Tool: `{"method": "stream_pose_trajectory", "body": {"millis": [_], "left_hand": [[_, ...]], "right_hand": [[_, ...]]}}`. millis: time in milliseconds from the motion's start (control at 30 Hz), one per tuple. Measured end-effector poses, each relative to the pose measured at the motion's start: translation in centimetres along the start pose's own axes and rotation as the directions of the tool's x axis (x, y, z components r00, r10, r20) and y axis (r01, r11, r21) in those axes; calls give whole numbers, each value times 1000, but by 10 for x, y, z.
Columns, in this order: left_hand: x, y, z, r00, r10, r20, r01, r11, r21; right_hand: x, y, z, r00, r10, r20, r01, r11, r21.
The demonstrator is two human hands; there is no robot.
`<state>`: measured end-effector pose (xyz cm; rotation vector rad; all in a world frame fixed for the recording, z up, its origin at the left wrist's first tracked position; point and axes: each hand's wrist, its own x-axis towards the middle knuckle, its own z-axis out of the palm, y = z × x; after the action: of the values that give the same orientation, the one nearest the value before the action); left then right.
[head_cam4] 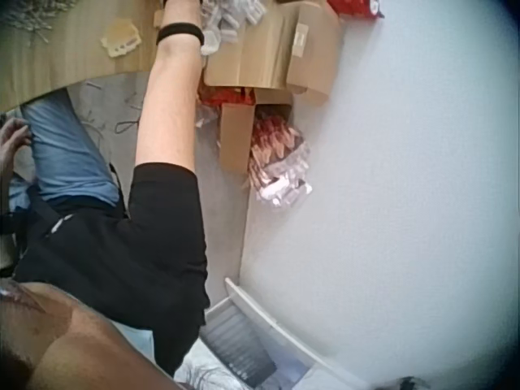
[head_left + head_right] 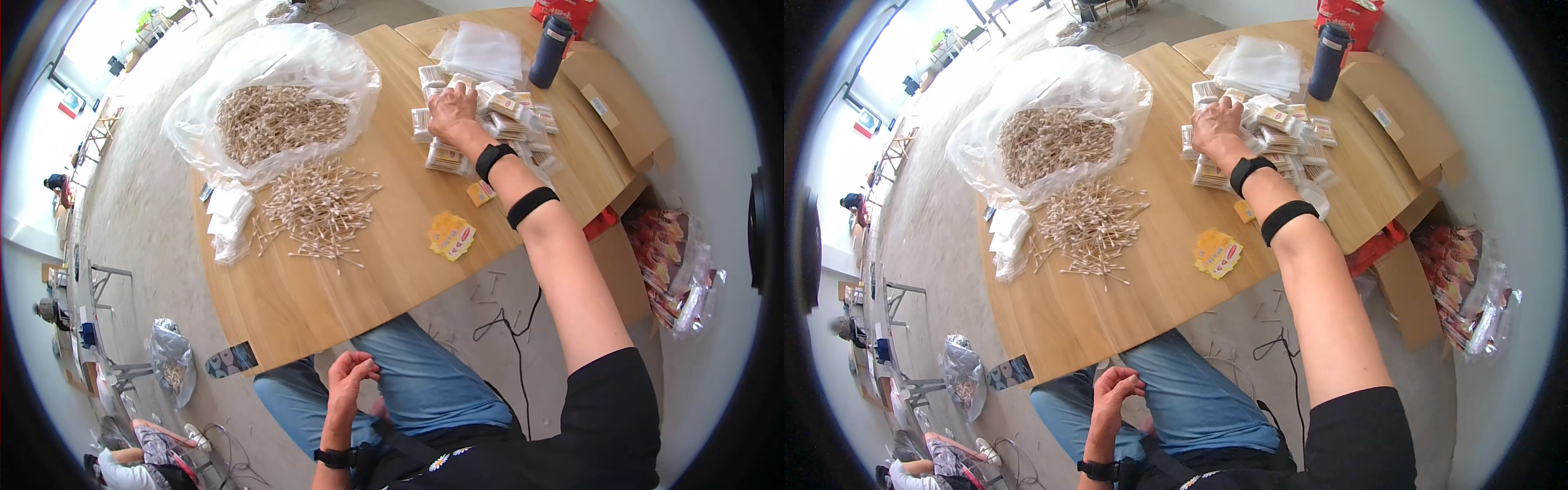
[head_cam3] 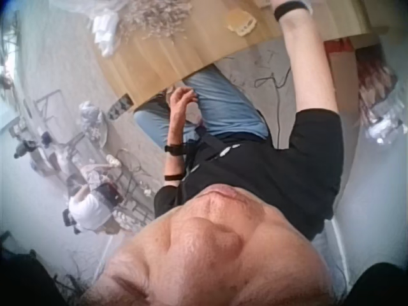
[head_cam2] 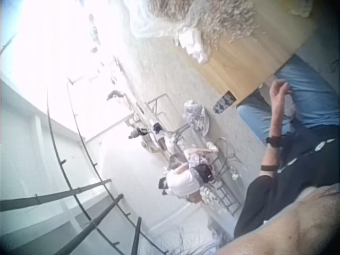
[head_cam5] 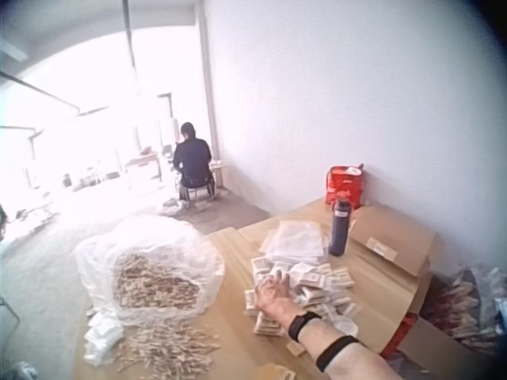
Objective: Packaging stacks of cotton swabs into small clear plastic bags.
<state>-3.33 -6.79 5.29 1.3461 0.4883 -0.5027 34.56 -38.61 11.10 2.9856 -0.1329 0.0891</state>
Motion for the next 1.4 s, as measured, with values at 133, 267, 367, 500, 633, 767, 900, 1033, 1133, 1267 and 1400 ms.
{"method": "stream_pose_trajectory", "body": {"millis": [133,267,367,500,633,767,900,1033,1133,1267,1400], "left_hand": [[0,-1,-3,999,-27,-30,26,999,-28],[3,-3,-4,999,-30,-31,29,998,-47],[4,-4,-6,999,-35,-29,34,998,-46],[6,-9,-9,999,-25,-30,24,999,-31],[6,-8,-6,999,-26,-27,25,999,-29],[8,-12,-7,999,-23,-46,22,1000,-17],[8,-8,-4,999,-19,-48,18,999,-32],[3,-5,-5,998,-27,-60,25,999,-33],[5,-5,-3,998,-31,-55,29,999,-37],[9,-13,-8,997,-32,-69,31,999,-13],[10,-13,-8,998,-28,-53,27,1000,-8]], "right_hand": [[9,-9,-1,995,-49,85,55,996,-71],[8,-14,3,988,-126,87,139,977,-160],[7,-14,11,982,-184,54,191,959,-209],[8,-14,22,958,-273,-92,241,934,-263],[8,-13,24,943,-264,-204,190,928,-320],[-2,-26,33,852,-369,-372,274,919,-284],[-13,-33,32,938,-297,-180,248,936,-250],[-19,-14,12,944,-231,-236,223,973,-61],[-21,20,2,997,-11,-82,19,994,106],[-27,34,-10,992,21,122,-54,961,273],[-33,39,-6,996,-14,86,-7,971,240]]}}
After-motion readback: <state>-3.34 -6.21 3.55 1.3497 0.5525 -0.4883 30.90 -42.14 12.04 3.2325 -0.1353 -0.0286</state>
